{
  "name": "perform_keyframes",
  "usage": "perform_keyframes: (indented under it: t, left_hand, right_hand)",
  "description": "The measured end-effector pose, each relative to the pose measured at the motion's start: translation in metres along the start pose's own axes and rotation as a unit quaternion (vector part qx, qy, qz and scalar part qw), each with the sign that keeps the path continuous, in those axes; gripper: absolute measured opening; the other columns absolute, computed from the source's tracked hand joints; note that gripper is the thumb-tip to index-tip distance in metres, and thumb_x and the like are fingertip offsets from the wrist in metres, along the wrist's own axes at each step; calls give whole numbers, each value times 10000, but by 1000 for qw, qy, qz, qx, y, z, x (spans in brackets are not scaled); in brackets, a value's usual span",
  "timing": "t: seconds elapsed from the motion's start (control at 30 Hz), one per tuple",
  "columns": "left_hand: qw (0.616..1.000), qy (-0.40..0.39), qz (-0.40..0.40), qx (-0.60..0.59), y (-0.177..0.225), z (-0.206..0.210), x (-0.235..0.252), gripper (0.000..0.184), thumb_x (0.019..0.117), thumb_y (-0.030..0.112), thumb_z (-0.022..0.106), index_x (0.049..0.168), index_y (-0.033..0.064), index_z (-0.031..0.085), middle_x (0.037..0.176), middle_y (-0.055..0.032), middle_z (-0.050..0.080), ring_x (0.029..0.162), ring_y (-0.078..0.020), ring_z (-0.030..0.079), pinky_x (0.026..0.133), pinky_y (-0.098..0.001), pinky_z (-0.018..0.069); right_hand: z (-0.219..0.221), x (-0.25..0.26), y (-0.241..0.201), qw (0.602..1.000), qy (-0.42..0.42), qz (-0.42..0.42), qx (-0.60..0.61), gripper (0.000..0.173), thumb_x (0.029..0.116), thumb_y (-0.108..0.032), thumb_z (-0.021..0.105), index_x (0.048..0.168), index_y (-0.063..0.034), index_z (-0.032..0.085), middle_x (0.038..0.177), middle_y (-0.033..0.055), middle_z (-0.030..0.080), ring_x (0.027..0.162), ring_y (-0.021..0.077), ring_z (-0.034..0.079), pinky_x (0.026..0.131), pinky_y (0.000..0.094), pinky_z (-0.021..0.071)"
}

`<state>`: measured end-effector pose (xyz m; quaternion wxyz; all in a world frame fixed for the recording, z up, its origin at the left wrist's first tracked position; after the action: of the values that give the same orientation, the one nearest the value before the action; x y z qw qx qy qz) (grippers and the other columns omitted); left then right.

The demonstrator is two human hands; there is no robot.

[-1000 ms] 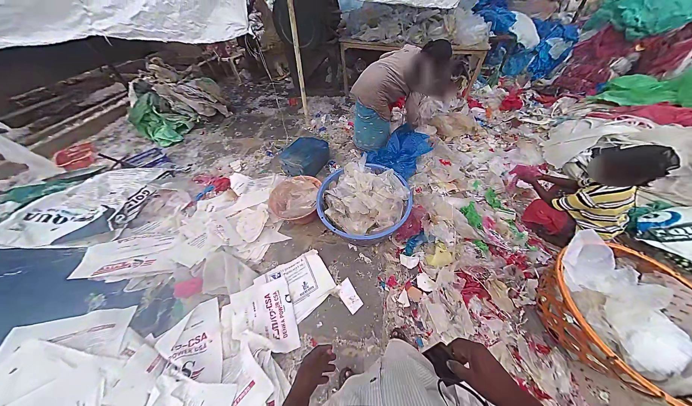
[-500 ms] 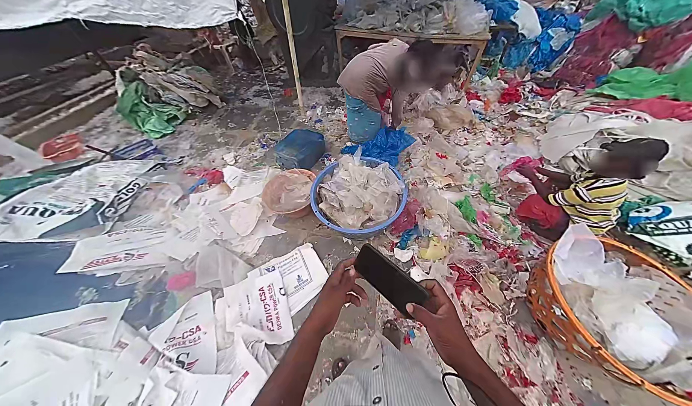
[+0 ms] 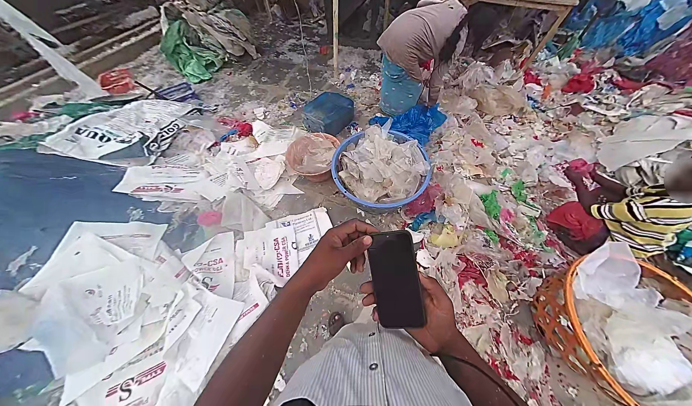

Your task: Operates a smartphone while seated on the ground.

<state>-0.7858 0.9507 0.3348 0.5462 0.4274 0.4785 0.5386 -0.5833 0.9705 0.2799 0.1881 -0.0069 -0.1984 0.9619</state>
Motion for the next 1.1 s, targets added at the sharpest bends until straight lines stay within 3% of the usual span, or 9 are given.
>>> perform_keyframes:
  t: [0.47,0.77,0.93,1.03,1.1]
  left_hand:
    - [999,-11,29,13,16,11,-9,229,1043,126,578,1235,25,652,909,-68,680,634,-103,615,576,-234,551]
    - [1000,-14,4,3,12,13,-8,233,1036,150,602,1216,15,663,868,-92,686,634,-123,630,589,-244,560]
    - [1000,-12,-5,-2,10,13,-7,217,1028,142,610,1201,28,672,863,-89,688,623,-118,629,588,-240,561]
    - [1000,-2,-12,5,7,10,-6,208,1027,140,611,1193,33,676,833,-86,682,610,-116,622,585,-237,556]
    - [1000,7,-15,8,6,8,-5,203,1021,131,617,1189,36,681,827,-83,681,606,-117,621,581,-238,555]
  right_hand:
    - [4,-8,-3,1000,-3,5,5,629,962,-553,571,1333,-49,633,1271,265,650,1131,380,665,972,517,546]
    - [8,-17,3,999,-12,18,30,656,981,-564,515,1411,-71,572,1386,324,569,1248,482,593,1010,608,505]
    - [17,-20,-1,999,37,1,12,579,1007,-510,509,1382,-81,610,1397,278,580,1263,453,591,1011,629,503]
    - [12,-28,-4,994,90,3,-62,622,1026,-561,470,1428,-93,548,1409,270,568,1287,450,574,1031,647,488]
    - [10,-33,-8,979,146,1,-144,623,994,-498,580,1447,-77,502,1339,216,626,1218,364,633,1004,561,534]
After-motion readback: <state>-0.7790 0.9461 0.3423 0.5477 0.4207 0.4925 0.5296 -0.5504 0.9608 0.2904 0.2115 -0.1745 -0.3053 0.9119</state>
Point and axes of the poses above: each hand's wrist, its own x-axis towards the middle knuckle, its own z-axis out of the palm, y = z × x, the point moved 4 cm from there along x, towards the middle knuckle
